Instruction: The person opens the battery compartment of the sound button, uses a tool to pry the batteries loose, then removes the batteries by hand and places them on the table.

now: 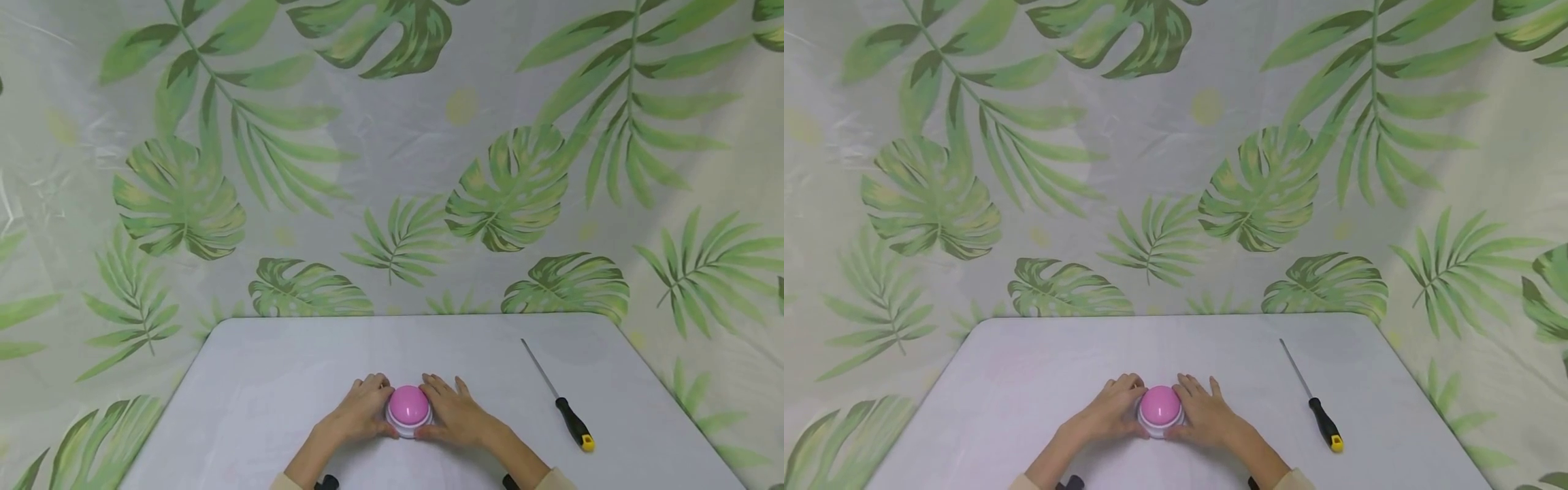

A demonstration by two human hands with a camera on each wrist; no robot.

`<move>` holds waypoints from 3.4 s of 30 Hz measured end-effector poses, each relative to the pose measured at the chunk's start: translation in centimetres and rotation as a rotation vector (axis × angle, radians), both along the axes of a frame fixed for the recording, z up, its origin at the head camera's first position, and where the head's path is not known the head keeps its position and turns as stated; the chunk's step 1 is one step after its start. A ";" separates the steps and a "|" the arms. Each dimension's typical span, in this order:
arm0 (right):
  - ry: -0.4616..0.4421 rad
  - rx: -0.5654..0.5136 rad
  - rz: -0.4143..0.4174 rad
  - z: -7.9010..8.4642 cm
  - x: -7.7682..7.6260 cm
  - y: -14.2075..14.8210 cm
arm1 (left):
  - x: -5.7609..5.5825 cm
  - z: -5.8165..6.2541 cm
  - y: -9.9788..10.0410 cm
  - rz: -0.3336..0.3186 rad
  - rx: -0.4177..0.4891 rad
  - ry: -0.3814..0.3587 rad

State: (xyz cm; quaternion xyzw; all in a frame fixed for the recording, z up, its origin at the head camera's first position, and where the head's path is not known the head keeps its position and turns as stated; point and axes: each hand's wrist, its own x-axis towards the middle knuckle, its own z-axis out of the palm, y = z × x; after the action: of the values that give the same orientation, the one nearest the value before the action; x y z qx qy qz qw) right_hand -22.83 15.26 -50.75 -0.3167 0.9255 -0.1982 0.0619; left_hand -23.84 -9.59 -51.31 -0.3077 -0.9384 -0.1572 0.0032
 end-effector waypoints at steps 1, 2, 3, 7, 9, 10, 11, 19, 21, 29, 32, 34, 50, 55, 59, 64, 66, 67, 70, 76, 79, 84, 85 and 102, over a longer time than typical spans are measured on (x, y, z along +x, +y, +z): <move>-0.039 -0.023 -0.002 0.2 0.0 0.1 | 0.0 0.1 -0.2 -0.008 0.022 -0.026; -0.083 -0.047 -0.005 0.3 0.0 0.2 | -0.1 0.2 -0.4 -0.022 0.052 -0.055; -0.129 -0.074 -0.011 0.5 0.0 0.4 | -0.1 0.4 -0.6 -0.034 0.081 -0.089; -0.333 -0.205 -0.057 1.4 -0.1 0.9 | -0.3 1.1 -1.4 -0.078 0.233 -0.249; -0.433 -0.271 -0.085 1.8 -0.2 1.1 | -0.3 1.4 -1.6 -0.086 0.326 -0.344; -0.480 -0.307 -0.096 2.0 -0.2 1.2 | -0.4 1.5 -1.6 -0.089 0.376 -0.393; -0.527 -0.339 -0.107 2.1 -0.2 1.3 | -0.4 1.7 -1.6 -0.089 0.425 -0.443; -0.764 -0.460 -0.121 2.7 -0.4 1.3 | -0.2 2.9 -0.3 -0.033 0.679 -0.714; -0.772 -0.469 -0.091 2.6 -0.5 1.3 | -0.2 3.1 -0.1 -0.021 0.687 -0.721; -0.659 -0.480 0.045 1.9 -0.6 1.5 | 0.3 3.2 0.6 0.037 0.601 -0.713; -0.534 -0.459 0.120 1.5 -0.4 1.4 | 0.5 3.0 0.8 0.054 0.550 -0.686; -0.432 -0.435 0.151 1.2 -0.2 1.4 | 0.6 3.0 1.0 0.067 0.511 -0.663; -0.040 -0.399 -0.054 1.1 0.7 1.3 | 0.5 3.1 0.8 0.025 0.438 -0.492; -0.111 -0.562 -0.084 0.8 0.1 2.1 | 0.2 2.6 0.4 -0.008 0.538 -0.407; -0.153 -0.627 -0.076 0.7 -0.2 2.2 | 0.0 2.3 0.5 0.007 0.599 -0.373; -0.164 -0.673 -0.088 0.6 -0.3 2.0 | -0.1 2.0 0.6 0.019 0.655 -0.383; -0.164 -0.691 -0.124 0.7 -0.3 1.9 | -0.2 1.9 0.6 0.022 0.676 -0.386; -0.164 -0.701 -0.149 0.7 -0.2 1.8 | -0.2 1.8 0.6 0.026 0.689 -0.386; -0.143 -0.729 -0.243 0.7 -0.1 1.6 | -0.1 1.5 0.9 0.041 0.716 -0.383; -0.059 -0.749 -0.351 0.6 0.4 0.6 | 0.6 1.3 1.8 0.041 0.736 -0.382; -0.065 -0.753 -0.341 0.8 0.7 0.5 | 0.6 1.6 1.8 0.042 0.752 -0.362; -0.112 -0.742 -0.278 1.2 0.6 1.1 | 0.3 1.8 1.0 -0.005 0.746 -0.382; -0.123 -0.730 -0.261 1.3 0.5 1.2 | 0.1 1.8 0.9 -0.021 0.738 -0.391; -0.050 -0.507 -0.260 2.2 1.4 0.6 | 0.2 1.6 1.3 -0.049 0.684 -0.426</move>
State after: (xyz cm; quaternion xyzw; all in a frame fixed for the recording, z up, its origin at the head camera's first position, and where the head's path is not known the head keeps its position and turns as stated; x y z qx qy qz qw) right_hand -21.38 15.90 -48.56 -0.1958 0.8773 -0.4376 -0.0223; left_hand -23.68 -8.28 -49.76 -0.2717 -0.8041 -0.5205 -0.0928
